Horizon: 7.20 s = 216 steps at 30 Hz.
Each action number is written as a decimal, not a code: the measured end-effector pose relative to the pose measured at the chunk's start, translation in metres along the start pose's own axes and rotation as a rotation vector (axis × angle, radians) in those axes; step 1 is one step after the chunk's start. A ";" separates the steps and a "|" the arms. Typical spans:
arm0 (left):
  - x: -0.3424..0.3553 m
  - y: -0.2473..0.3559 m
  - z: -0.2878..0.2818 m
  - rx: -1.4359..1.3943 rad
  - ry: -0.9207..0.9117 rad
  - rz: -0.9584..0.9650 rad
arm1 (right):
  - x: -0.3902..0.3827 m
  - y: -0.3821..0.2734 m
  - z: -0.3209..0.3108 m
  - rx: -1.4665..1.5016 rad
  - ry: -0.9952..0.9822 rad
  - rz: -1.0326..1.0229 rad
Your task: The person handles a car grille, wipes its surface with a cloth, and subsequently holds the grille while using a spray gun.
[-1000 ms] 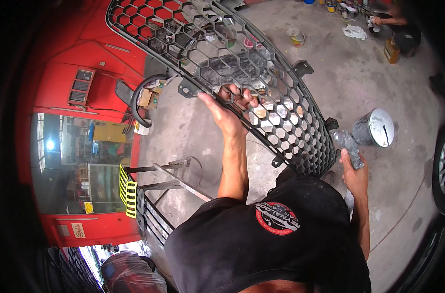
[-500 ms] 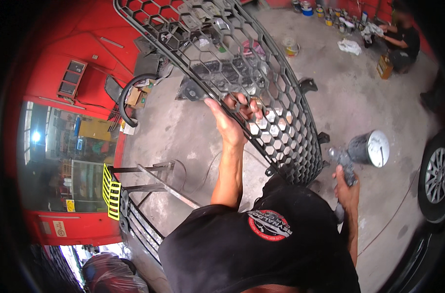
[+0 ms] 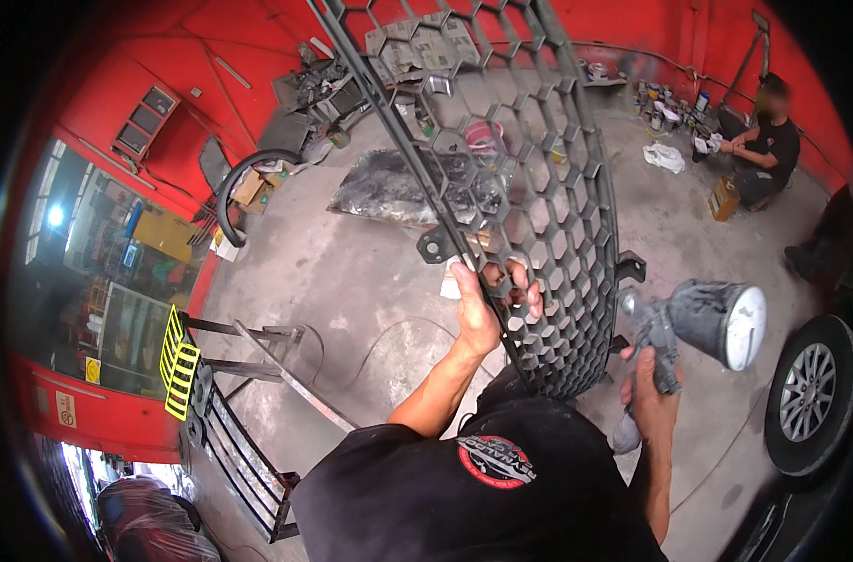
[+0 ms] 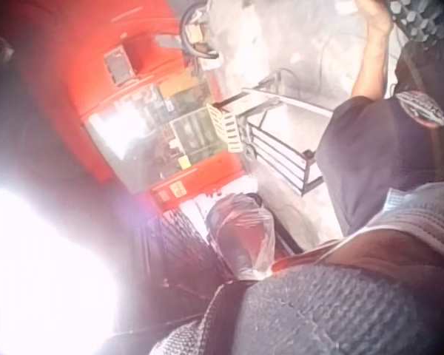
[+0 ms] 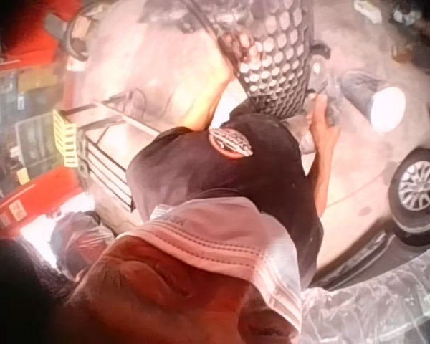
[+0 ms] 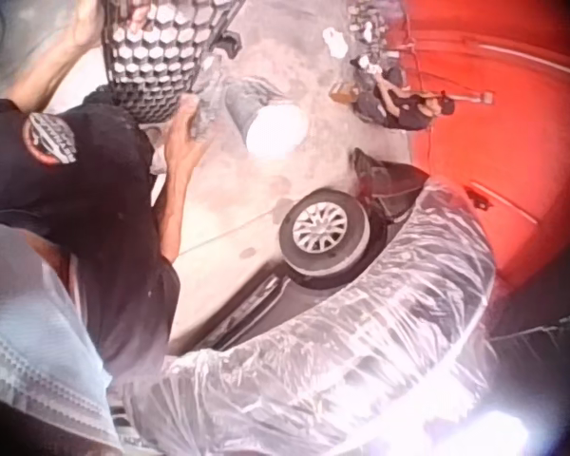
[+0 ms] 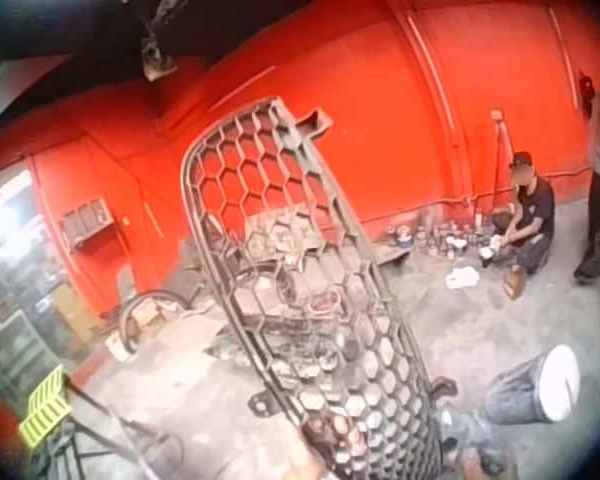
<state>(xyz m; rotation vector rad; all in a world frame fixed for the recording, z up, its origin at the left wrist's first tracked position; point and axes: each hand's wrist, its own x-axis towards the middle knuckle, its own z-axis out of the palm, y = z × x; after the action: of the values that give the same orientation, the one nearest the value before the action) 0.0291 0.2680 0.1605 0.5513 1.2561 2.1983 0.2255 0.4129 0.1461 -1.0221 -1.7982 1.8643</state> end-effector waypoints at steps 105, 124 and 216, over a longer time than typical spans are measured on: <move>0.081 0.024 -0.173 -0.174 0.688 0.057 | 0.010 0.093 -0.080 0.079 0.071 0.259; 0.062 -0.016 -0.059 0.055 0.458 0.260 | -0.005 0.045 -0.054 0.130 -0.347 0.285; -0.263 -0.015 -0.191 0.054 -0.404 -0.712 | -0.144 0.074 0.244 -0.054 -0.459 0.081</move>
<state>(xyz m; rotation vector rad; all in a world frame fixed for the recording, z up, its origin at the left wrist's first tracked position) 0.1225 -0.0171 0.0348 0.4454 1.0741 1.3859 0.1686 0.1306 0.0937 -0.7312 -2.0899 2.2515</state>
